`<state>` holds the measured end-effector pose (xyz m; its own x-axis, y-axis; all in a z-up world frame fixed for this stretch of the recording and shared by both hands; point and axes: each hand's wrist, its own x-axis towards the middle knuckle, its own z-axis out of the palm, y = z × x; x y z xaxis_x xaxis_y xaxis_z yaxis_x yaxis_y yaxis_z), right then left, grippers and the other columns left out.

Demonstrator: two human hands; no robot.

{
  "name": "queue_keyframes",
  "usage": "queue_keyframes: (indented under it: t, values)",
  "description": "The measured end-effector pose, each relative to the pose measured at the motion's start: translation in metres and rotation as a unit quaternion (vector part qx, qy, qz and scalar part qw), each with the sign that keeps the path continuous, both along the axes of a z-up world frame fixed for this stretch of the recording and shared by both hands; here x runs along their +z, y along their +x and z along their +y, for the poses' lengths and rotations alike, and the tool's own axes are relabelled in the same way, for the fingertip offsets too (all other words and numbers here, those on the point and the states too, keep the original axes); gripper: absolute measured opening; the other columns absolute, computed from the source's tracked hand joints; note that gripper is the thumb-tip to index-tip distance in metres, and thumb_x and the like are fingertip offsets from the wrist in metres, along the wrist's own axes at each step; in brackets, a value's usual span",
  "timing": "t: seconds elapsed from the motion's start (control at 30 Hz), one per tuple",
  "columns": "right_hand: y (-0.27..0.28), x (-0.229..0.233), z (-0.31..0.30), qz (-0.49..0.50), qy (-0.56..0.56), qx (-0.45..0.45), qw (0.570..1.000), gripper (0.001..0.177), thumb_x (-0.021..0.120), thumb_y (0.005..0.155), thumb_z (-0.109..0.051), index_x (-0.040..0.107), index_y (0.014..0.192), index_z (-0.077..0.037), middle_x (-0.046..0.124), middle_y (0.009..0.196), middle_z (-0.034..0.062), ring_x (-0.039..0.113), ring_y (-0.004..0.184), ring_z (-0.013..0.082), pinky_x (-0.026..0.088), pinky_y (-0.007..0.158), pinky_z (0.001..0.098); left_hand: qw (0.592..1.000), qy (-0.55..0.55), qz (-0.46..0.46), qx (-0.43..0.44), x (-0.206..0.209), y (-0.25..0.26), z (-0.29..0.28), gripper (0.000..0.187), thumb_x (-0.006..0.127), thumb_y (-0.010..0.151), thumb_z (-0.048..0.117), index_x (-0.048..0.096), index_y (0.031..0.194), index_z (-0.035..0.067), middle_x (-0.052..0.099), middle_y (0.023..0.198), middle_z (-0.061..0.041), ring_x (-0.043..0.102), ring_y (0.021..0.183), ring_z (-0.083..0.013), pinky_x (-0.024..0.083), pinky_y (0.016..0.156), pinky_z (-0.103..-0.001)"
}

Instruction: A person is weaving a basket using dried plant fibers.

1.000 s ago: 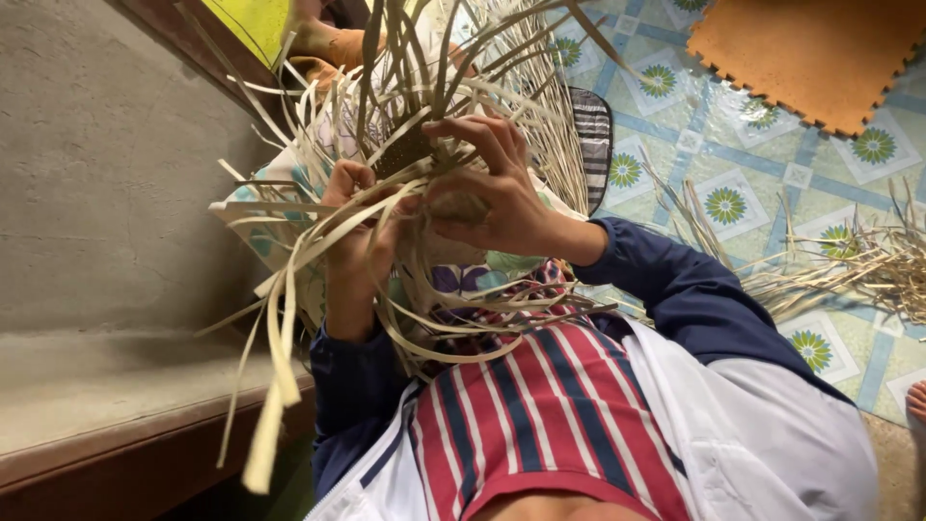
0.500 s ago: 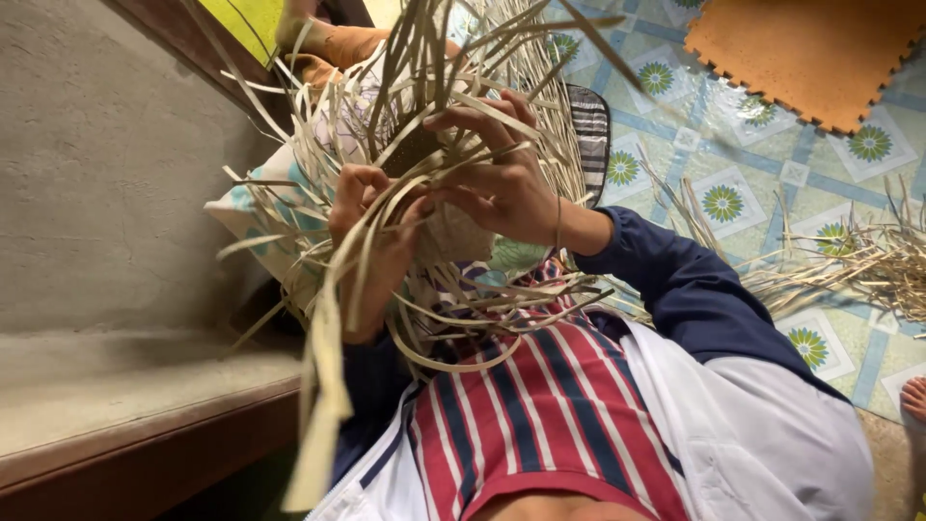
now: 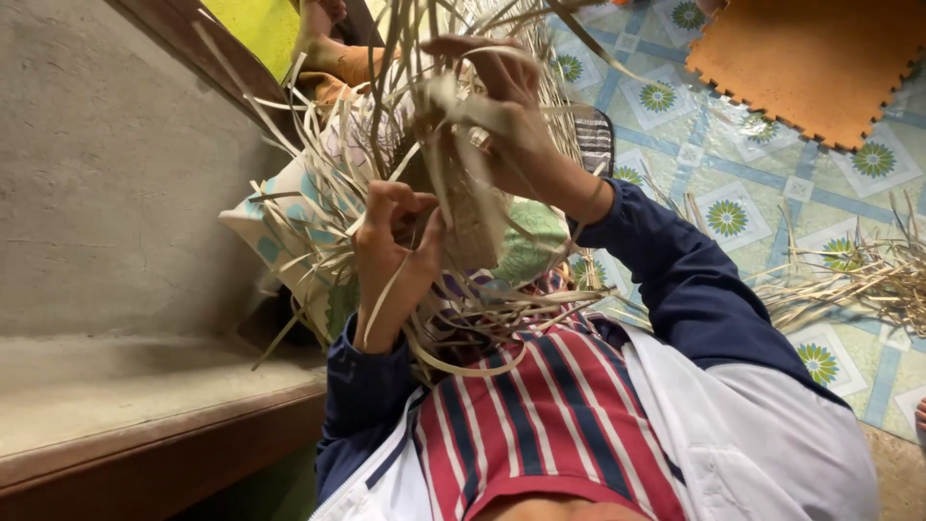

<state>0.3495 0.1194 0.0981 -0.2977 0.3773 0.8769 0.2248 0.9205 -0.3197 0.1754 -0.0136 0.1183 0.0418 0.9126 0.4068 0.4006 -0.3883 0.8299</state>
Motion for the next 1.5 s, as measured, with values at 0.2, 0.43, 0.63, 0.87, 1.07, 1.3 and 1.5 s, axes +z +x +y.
queue_keyframes:
  t: [0.2, 0.43, 0.63, 0.87, 1.07, 1.3, 1.5]
  values:
    - [0.027, -0.005, -0.011, -0.103, -0.041, -0.180, 0.977, 0.045, 0.084, 0.108, -0.048, 0.074, 0.146, -0.026, 0.012, 0.169, 0.0082, 0.022, 0.154, 0.0370, 0.022, 0.125, 0.0590, 1.000, 0.026, -0.003, 0.014, 0.011, 0.002, -0.008, 0.016, 0.072, 0.085, -0.010, 0.069, 0.097, 0.001, 0.069, 0.083, -0.004, 0.059, 0.064, -0.0104, 0.047, 0.060, -0.021]
    - [0.030, -0.051, -0.054, 0.047, 0.128, -0.183, 0.974, 0.046, 0.089, 0.077, -0.027, 0.070, 0.118, -0.034, 0.046, 0.137, 0.0179, 0.044, 0.129, 0.0362, 0.011, 0.125, 0.0598, 0.997, 0.004, -0.049, 0.057, -0.005, 0.005, -0.003, 0.015, 0.076, 0.089, -0.001, 0.077, 0.104, 0.002, 0.077, 0.090, -0.010, 0.070, 0.077, -0.0170, 0.056, 0.068, -0.026]
    - [0.006, -0.047, -0.055, 0.010, 0.105, -0.121, 0.987, 0.045, 0.088, 0.084, -0.031, 0.067, 0.124, -0.027, 0.057, 0.145, 0.0215, 0.045, 0.132, 0.0366, 0.004, 0.117, 0.0574, 0.993, 0.040, -0.060, 0.095, -0.030, 0.003, 0.006, 0.011, 0.078, 0.090, 0.015, 0.077, 0.100, 0.011, 0.075, 0.085, -0.012, 0.075, 0.084, -0.0259, 0.058, 0.079, -0.038]
    - [0.001, -0.019, -0.067, -0.031, 0.073, -0.116, 0.990, 0.016, 0.071, 0.095, -0.029, 0.079, 0.087, -0.017, 0.057, 0.144, 0.0172, 0.048, 0.128, 0.0381, 0.017, 0.111, 0.0579, 0.988, 0.086, -0.070, 0.112, -0.035, 0.007, 0.008, 0.011, 0.080, 0.091, 0.020, 0.074, 0.098, 0.014, 0.075, 0.084, -0.010, 0.075, 0.080, -0.0250, 0.057, 0.079, -0.035]
    - [-0.001, -0.017, -0.068, -0.040, 0.074, -0.142, 0.986, 0.020, 0.074, 0.096, -0.024, 0.080, 0.080, -0.015, 0.060, 0.143, 0.0147, 0.050, 0.126, 0.0339, 0.016, 0.112, 0.0554, 0.985, 0.103, -0.083, 0.109, -0.032, 0.010, 0.005, 0.007, 0.078, 0.093, 0.016, 0.072, 0.094, 0.012, 0.076, 0.085, -0.012, 0.075, 0.075, -0.0252, 0.057, 0.073, -0.033]
    - [-0.009, -0.018, -0.054, -0.075, 0.067, -0.175, 0.979, 0.029, 0.059, 0.106, -0.038, 0.082, 0.113, -0.021, 0.057, 0.148, 0.0099, 0.043, 0.137, 0.0302, 0.000, 0.117, 0.0554, 0.985, 0.113, -0.087, 0.096, -0.022, 0.012, 0.002, 0.008, 0.076, 0.095, 0.012, 0.069, 0.091, 0.010, 0.077, 0.086, -0.015, 0.075, 0.070, -0.0255, 0.057, 0.067, -0.031]
    - [-0.004, 0.016, -0.064, -0.005, -0.128, -0.050, 0.990, 0.012, 0.081, 0.095, -0.029, 0.078, 0.097, -0.018, 0.057, 0.121, 0.0200, 0.053, 0.121, 0.0370, 0.025, 0.117, 0.0521, 0.987, 0.097, -0.093, 0.086, -0.012, 0.003, 0.004, 0.011, 0.076, 0.089, -0.002, 0.071, 0.089, 0.008, 0.078, 0.084, -0.010, 0.073, 0.064, -0.0174, 0.056, 0.061, -0.027]
